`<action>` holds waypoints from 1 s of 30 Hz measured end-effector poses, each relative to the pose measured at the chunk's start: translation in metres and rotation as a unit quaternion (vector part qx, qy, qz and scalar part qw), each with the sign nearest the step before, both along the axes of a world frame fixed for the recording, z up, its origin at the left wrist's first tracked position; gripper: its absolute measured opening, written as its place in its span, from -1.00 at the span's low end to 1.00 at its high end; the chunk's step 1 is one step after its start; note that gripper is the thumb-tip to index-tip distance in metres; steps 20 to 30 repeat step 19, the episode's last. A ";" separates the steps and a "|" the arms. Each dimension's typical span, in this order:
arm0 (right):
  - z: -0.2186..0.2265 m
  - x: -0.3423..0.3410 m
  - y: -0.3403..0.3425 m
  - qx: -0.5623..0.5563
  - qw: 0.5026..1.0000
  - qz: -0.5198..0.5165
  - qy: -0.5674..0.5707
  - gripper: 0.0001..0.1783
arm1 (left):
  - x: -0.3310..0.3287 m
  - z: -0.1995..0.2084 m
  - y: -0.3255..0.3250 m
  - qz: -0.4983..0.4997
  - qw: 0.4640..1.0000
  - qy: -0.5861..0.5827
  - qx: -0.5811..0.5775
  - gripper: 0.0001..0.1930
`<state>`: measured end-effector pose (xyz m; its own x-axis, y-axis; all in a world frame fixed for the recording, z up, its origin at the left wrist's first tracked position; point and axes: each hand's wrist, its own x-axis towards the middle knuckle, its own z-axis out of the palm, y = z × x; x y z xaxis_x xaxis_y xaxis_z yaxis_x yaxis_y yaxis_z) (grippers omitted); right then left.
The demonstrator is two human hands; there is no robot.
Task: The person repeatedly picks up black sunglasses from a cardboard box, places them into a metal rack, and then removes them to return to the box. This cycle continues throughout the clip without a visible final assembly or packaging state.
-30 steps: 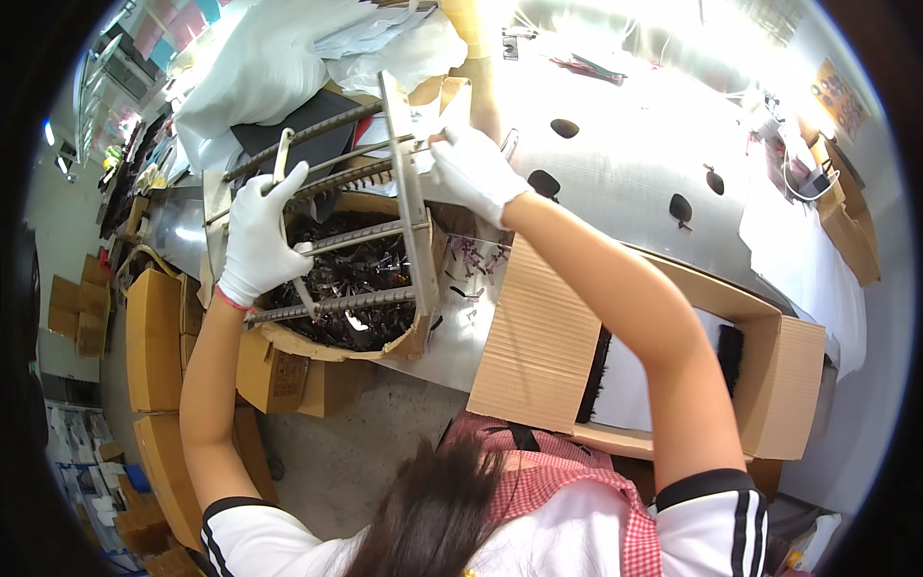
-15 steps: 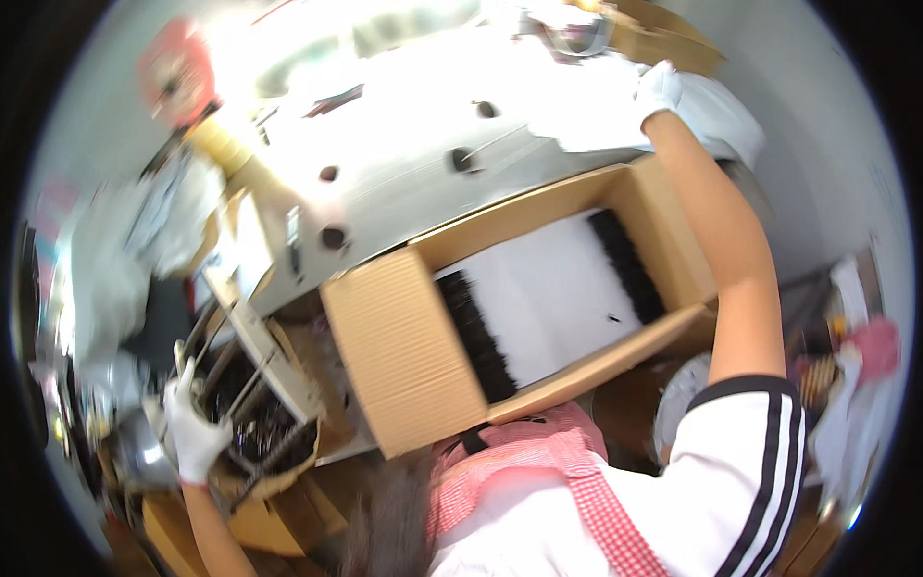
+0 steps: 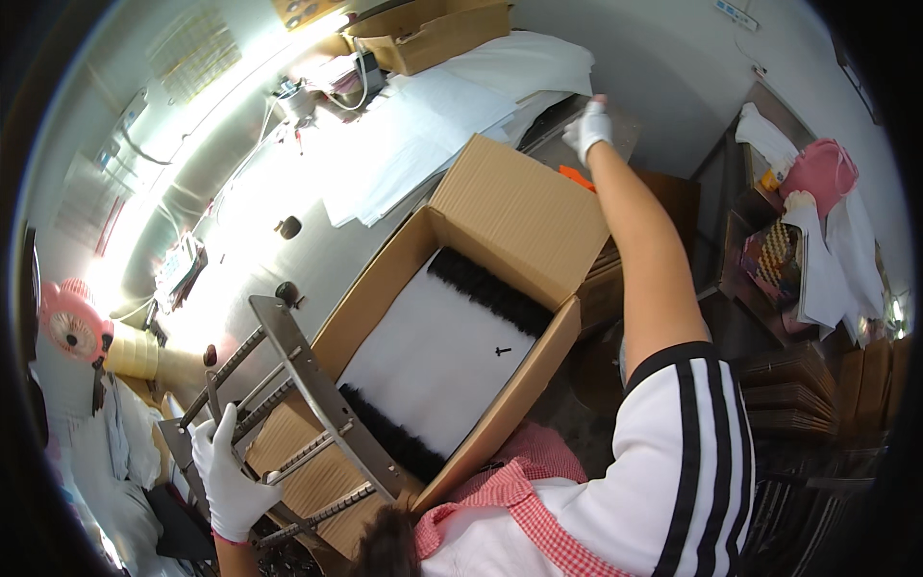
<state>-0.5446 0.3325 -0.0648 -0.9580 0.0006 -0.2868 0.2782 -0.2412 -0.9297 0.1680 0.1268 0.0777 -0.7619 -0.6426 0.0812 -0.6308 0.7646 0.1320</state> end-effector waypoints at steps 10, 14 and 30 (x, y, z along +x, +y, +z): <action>0.094 0.233 0.043 0.315 0.654 0.315 0.612 -0.56 | -0.132 -0.017 0.037 -0.232 0.972 0.015 0.023 0.18; 0.115 0.401 0.100 0.384 0.491 0.343 0.703 -0.38 | -0.167 -0.036 0.095 -0.384 0.917 0.106 -0.025 0.15; 0.109 0.511 0.172 0.618 0.550 0.440 0.349 0.02 | -0.174 -0.043 0.204 -0.620 0.767 0.148 -0.075 0.16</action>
